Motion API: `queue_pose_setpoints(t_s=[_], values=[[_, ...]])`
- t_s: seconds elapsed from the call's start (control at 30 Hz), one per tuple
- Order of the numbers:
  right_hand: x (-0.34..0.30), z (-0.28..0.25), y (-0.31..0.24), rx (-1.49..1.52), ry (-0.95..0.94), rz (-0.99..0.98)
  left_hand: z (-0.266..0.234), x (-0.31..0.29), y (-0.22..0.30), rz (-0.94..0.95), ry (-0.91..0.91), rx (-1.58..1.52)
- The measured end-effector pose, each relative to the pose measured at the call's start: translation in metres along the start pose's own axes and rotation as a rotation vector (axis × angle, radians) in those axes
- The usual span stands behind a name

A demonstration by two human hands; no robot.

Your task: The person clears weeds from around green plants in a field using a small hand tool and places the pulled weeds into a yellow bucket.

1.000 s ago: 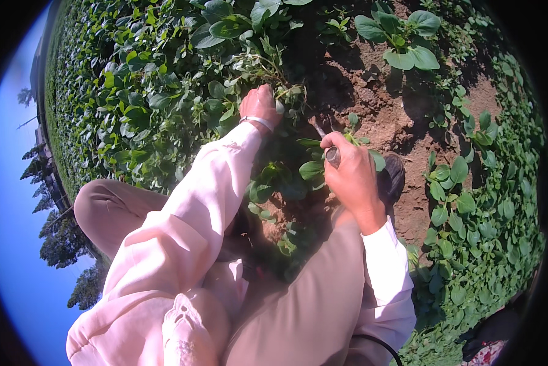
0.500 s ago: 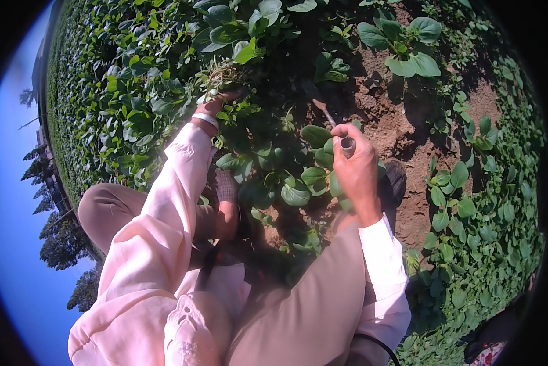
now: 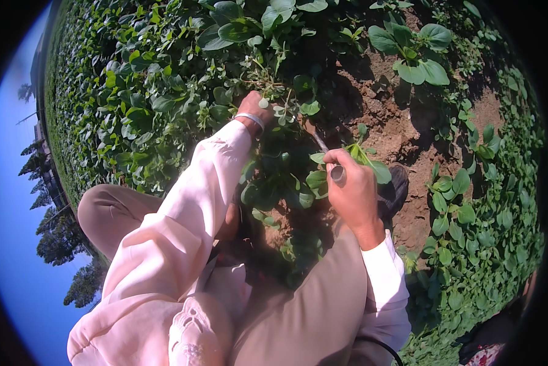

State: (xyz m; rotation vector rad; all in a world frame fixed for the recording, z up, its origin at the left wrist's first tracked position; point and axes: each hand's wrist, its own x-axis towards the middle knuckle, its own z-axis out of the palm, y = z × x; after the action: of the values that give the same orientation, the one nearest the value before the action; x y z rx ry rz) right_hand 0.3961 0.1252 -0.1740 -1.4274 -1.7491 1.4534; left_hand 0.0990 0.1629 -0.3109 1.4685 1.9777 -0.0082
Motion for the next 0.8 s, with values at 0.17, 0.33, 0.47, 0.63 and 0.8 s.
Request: queue_pose_setpoints(t_s=[0.17,0.33,0.47,0.63,0.8], values=[[-0.010,-0.003,0.006,-0.108,0.088,-0.016,-0.005,-0.008,0.011,-0.064,-0.012,-0.188],[0.009,0.007,0.001,0.021,0.013,-0.005,-0.052,-0.023,0.055,-0.342,-0.072,-1.148],[0.031,0.011,0.005,0.010,0.154,-0.057,-0.090,-0.023,0.022,-0.499,0.008,-1.433],[0.060,0.015,0.004,0.010,0.066,0.009,-0.088,-0.018,0.012,-0.375,0.070,-1.517],[0.066,0.020,0.001,-0.027,0.018,-0.020,-0.096,-0.016,0.006,-0.531,0.125,-1.437]])
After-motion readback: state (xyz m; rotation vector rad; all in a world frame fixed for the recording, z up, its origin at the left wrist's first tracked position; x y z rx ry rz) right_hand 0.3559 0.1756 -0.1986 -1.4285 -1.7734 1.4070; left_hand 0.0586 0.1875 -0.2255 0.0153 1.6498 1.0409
